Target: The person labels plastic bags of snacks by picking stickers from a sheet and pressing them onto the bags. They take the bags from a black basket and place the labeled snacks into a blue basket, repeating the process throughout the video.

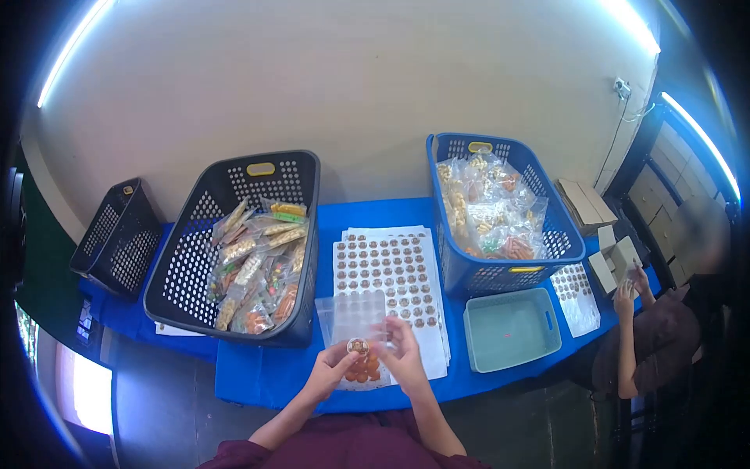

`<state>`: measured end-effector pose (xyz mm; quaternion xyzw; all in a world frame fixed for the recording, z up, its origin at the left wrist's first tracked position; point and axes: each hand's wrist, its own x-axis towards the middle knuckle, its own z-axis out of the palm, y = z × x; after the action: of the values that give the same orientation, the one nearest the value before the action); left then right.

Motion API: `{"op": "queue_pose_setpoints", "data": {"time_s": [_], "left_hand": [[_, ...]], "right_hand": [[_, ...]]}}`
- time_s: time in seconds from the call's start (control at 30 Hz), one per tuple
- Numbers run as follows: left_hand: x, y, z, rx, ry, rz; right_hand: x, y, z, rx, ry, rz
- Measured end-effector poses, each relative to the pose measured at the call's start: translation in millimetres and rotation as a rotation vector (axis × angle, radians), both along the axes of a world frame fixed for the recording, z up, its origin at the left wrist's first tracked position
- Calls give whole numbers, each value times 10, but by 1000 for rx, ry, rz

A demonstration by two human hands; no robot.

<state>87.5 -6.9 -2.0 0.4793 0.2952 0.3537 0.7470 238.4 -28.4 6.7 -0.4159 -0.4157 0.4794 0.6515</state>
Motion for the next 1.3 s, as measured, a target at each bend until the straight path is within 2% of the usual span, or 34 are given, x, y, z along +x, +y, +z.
{"op": "queue_pose_setpoints", "data": {"time_s": [0.07, 0.1, 0.2, 0.33, 0.47, 0.6, 0.63, 0.77, 0.93, 1.2, 1.3], "left_hand": [[65, 82, -49, 19, -5, -20], [160, 63, -30, -12, -13, 56], [431, 108, -87, 75, 41, 70], [916, 100, -40, 178, -31, 178], [1318, 120, -76, 182, 20, 55], [1707, 112, -58, 151, 46, -30], [1804, 113, -38, 155, 83, -63], [2139, 34, 45, 178, 100, -53], [2401, -37, -1, 189, 146, -19], [2614, -165, -75, 172, 101, 5], [2690, -195, -154, 153, 69, 85]], "right_hand": [[33, -49, -7, -10, -49, 45], [62, -75, 7, -103, 30, 85], [293, -111, -77, -121, 13, 34], [644, -241, 113, -153, -17, -106], [1053, -337, 31, -134, -7, -218], [1425, -409, 49, -187, 121, -176], [1508, -399, 6, -153, 55, -202], [1775, -442, 32, -157, 69, -236], [2037, -525, 21, -192, -57, -284], [2300, -541, -177, -150, 17, -262], [2378, -555, -175, -130, 67, -209]]}}
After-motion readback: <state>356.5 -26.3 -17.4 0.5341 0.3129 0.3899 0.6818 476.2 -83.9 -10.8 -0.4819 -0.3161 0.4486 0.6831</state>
